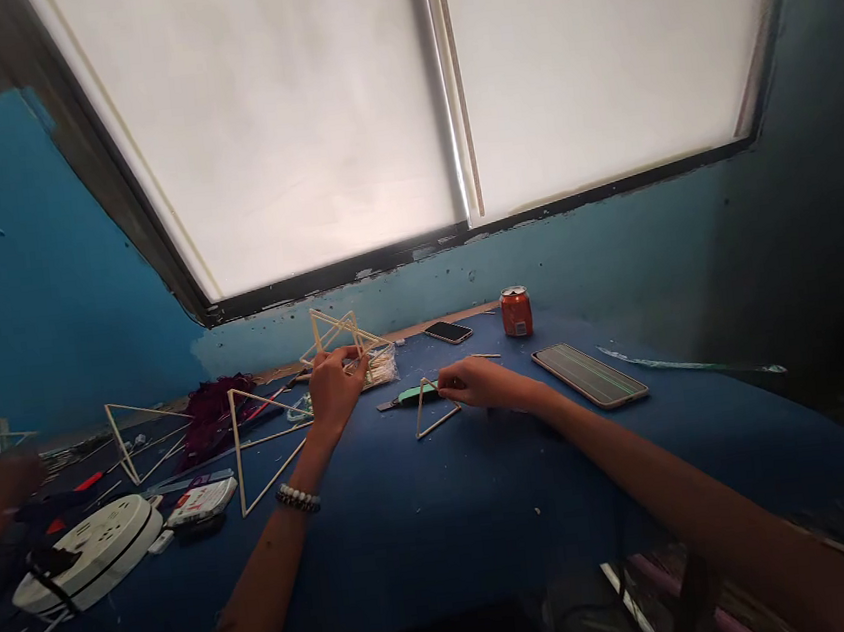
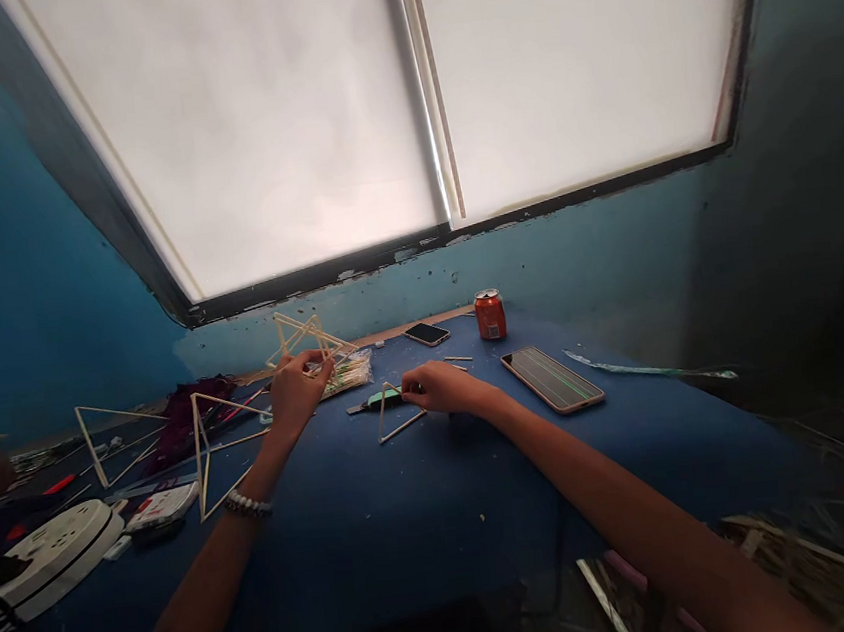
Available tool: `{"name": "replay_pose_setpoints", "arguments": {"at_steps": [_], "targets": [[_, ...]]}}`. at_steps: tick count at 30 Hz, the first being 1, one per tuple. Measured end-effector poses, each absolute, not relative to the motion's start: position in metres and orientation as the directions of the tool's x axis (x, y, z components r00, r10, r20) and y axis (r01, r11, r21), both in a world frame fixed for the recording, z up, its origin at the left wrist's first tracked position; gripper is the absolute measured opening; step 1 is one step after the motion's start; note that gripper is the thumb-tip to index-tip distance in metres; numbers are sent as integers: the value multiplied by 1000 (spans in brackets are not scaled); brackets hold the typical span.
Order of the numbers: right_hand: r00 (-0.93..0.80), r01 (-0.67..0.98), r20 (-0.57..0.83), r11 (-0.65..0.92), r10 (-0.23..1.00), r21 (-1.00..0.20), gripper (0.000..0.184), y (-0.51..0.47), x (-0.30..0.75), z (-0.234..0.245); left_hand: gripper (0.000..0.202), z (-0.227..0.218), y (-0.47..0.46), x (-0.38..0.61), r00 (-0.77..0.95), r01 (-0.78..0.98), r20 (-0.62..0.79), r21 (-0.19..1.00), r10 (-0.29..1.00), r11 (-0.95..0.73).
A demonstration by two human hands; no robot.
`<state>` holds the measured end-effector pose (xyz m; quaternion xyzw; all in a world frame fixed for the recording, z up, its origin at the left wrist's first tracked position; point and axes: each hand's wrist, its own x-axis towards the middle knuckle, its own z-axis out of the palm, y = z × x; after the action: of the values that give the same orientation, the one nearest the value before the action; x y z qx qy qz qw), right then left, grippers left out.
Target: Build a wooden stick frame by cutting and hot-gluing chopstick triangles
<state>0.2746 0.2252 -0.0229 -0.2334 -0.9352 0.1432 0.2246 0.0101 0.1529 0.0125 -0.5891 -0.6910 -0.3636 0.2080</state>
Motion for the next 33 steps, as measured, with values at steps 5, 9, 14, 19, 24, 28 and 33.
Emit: {"name": "replay_pose_setpoints", "arguments": {"at_steps": [5, 9, 14, 19, 24, 28, 33], "targets": [[-783, 389, 354, 847, 511, -363, 22, 229, 273, -25, 20, 3, 111, 24, -156, 983, 574, 172, 804, 68], [-786, 394, 347, 848, 511, -355, 22, 228, 272, -25, 27, -12, 82, 24, -163, 984, 420, 135, 893, 117], [-783, 399, 342, 841, 520, -366, 23, 222, 274, -22, 30, -15, 60, 28, -157, 982, 276, 145, 948, 120], [-782, 406, 331, 835, 528, -372, 23, 222, 274, -22, 38, -1, 46, 14, -199, 960, 245, 246, 949, 137], [-781, 400, 337, 836, 525, -374, 23, 224, 274, -22, 31, -5, 36, -25, -240, 943, 373, 307, 896, 125], [-787, 390, 337, 840, 517, -376, 25, 224, 273, -23, 30, -23, 37, -47, -191, 953, 329, 289, 925, 94], [-782, 391, 343, 838, 520, -380, 23, 226, 273, -25, 32, -27, 44, -55, -177, 958, 230, 261, 957, 114]]}}
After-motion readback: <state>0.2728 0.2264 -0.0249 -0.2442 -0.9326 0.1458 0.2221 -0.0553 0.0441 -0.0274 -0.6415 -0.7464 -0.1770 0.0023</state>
